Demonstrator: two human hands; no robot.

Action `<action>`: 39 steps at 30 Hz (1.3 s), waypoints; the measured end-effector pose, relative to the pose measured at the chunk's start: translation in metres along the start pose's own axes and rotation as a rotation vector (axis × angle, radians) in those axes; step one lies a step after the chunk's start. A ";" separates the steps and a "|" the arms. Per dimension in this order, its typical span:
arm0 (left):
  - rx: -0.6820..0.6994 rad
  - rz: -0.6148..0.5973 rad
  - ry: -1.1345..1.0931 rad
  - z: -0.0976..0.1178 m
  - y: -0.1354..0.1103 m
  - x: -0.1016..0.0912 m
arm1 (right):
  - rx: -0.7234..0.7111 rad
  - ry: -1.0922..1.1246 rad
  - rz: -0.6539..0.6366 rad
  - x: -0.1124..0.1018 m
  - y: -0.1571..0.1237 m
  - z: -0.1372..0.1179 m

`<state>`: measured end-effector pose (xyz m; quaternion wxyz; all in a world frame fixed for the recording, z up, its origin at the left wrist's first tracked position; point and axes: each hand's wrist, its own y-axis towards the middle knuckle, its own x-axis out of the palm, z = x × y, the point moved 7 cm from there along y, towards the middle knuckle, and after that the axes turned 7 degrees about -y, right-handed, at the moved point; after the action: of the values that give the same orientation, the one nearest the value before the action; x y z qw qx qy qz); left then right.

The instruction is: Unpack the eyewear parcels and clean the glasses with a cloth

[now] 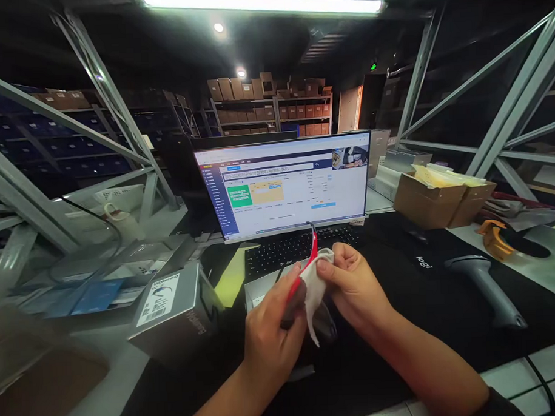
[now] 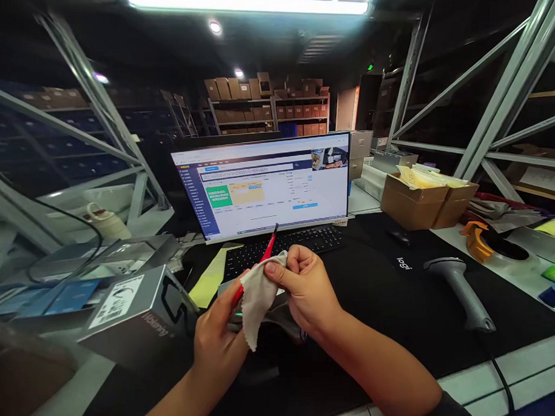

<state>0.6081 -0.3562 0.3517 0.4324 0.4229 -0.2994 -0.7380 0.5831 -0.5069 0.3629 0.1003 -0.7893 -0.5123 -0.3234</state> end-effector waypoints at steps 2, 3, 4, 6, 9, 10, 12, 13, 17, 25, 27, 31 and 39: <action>-0.018 -0.010 -0.004 -0.003 0.001 -0.001 | 0.022 0.019 0.016 -0.001 0.001 0.003; -0.032 -0.014 -0.009 -0.006 0.002 -0.001 | 0.032 0.019 0.025 -0.002 0.002 0.005; -0.050 -0.019 -0.018 -0.008 0.003 -0.002 | 0.038 0.013 0.033 -0.004 0.003 0.007; -0.112 -0.035 -0.047 -0.014 0.006 -0.002 | 0.026 -0.020 0.043 -0.007 0.008 0.009; -0.218 -0.026 -0.124 -0.023 0.009 -0.004 | -0.047 -0.137 0.059 -0.018 0.021 0.002; -0.251 -0.004 -0.159 -0.025 0.010 -0.007 | -0.077 -0.177 0.069 -0.024 0.025 -0.005; -0.304 0.052 -0.237 -0.029 0.014 -0.015 | -0.128 -0.229 0.084 -0.036 0.032 -0.022; -0.326 0.070 -0.270 -0.030 0.017 -0.020 | -0.170 -0.252 0.089 -0.041 0.034 -0.033; -0.336 -0.014 -0.321 -0.024 0.029 -0.029 | -0.517 -0.514 0.174 -0.060 0.013 -0.091; -0.205 -0.345 -0.258 -0.005 0.033 -0.034 | -0.768 -0.956 0.164 -0.066 -0.023 -0.131; -0.176 -0.417 -0.217 -0.001 0.032 -0.034 | -0.740 -1.047 0.098 -0.061 -0.020 -0.125; -0.140 -0.512 -0.157 0.006 0.031 -0.031 | -0.660 -1.111 -0.134 -0.033 -0.020 -0.101; -0.088 -0.358 -0.061 0.001 0.029 -0.028 | -0.165 -1.135 -0.620 -0.002 -0.027 -0.037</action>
<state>0.6263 -0.3444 0.3859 0.3029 0.4276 -0.1998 -0.8279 0.5444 -0.5137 0.3855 -0.3447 -0.6581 -0.6631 0.0918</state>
